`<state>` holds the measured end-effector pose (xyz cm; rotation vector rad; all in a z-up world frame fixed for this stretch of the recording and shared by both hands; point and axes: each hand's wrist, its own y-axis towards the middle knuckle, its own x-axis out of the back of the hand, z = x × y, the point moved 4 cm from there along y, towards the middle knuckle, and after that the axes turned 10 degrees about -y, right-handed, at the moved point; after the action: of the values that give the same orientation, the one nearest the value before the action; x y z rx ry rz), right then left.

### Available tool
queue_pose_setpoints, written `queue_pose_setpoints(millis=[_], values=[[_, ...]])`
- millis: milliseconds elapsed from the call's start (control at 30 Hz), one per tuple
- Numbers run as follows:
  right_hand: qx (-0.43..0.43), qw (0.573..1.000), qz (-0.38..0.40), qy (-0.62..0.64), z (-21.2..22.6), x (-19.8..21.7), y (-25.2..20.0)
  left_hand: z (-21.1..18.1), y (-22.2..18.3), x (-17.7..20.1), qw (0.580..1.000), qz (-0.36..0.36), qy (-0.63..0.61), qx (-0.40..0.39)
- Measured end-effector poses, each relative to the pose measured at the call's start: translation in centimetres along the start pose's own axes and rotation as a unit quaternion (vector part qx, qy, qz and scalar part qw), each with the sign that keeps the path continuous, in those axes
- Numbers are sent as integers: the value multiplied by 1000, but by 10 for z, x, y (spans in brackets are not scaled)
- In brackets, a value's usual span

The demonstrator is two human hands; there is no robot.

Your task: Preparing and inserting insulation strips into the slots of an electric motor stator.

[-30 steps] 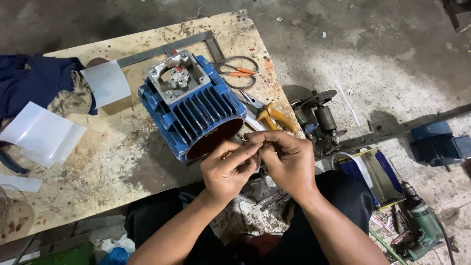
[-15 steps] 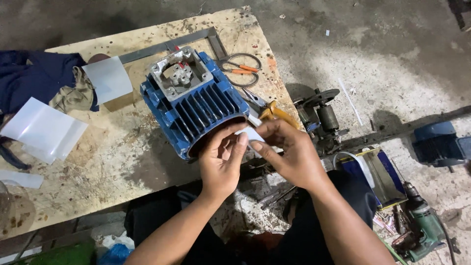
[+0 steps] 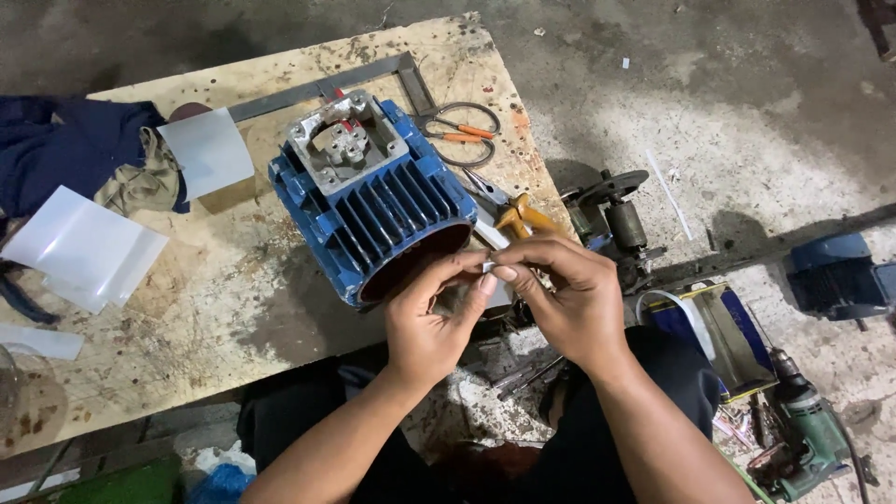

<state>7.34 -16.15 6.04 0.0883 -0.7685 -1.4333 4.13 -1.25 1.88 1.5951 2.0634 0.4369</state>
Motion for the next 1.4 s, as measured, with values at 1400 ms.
queue_pose_setpoints(millis=[1400], values=[[-81,995,-36,49,-18,-22,-16,33,-15,7,977,-39,-157,136]])
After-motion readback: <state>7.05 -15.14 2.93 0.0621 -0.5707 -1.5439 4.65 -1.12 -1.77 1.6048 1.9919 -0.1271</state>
